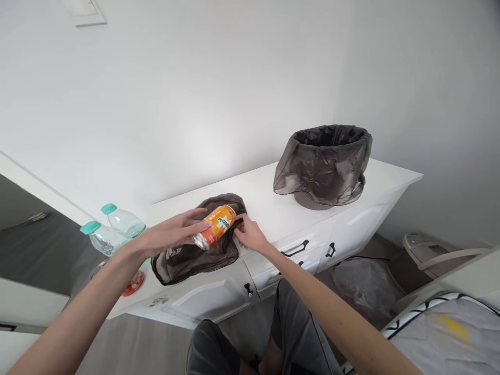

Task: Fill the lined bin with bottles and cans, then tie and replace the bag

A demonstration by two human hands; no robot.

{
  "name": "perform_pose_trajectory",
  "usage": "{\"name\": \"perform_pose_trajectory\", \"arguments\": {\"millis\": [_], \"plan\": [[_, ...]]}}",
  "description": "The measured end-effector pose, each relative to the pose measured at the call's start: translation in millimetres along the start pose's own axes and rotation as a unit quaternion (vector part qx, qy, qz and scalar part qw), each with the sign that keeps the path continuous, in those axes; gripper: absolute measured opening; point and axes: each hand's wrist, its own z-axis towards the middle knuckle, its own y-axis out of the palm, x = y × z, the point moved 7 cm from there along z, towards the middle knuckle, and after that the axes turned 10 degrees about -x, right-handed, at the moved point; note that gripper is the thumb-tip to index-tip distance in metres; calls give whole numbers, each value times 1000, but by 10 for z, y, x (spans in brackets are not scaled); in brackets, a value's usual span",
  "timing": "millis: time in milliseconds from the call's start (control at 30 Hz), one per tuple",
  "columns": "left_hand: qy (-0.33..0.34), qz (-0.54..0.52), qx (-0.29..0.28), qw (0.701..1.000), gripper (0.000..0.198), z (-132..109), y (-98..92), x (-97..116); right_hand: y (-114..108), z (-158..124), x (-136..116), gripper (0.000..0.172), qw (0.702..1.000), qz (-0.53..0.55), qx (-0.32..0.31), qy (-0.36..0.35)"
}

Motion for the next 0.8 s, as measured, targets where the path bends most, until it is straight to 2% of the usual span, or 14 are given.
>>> {"name": "perform_pose_trajectory", "arguments": {"millis": [33, 67, 133, 200, 300, 433, 567, 667, 800], "plan": [[5, -78, -23, 997, 75, -213, 66, 3, 12, -5, 6, 33, 1000, 1, 2, 2], [20, -147, -9, 989, 67, -409, 95, 13, 21, -7, 15, 33, 1000, 1, 5, 4], [79, -243, 74, 964, 62, -733, 94, 39, 10, -6, 38, 34, 1000, -3, 26, 5], [145, -291, 163, 931, 62, -965, 74, 40, -43, -4, 61, 34, 998, -14, 60, 7], [193, -322, 231, 898, 62, -1109, 69, -70, -187, -12, 94, 30, 994, -31, 100, 14], [179, -292, 292, 893, 60, -1042, -22, -448, -508, -74, 149, 27, 988, -44, 143, 29], [118, -149, 396, 898, 65, -805, -228, -942, -856, -146, 258, 26, 979, -58, 191, 44], [57, -44, 475, 877, 68, -557, -406, -1278, -1042, -152, 384, 24, 971, -63, 222, 55], [55, -3, 522, 851, 78, -209, -612, -1543, -1150, -104, 536, 24, 966, -63, 244, 60]]}}
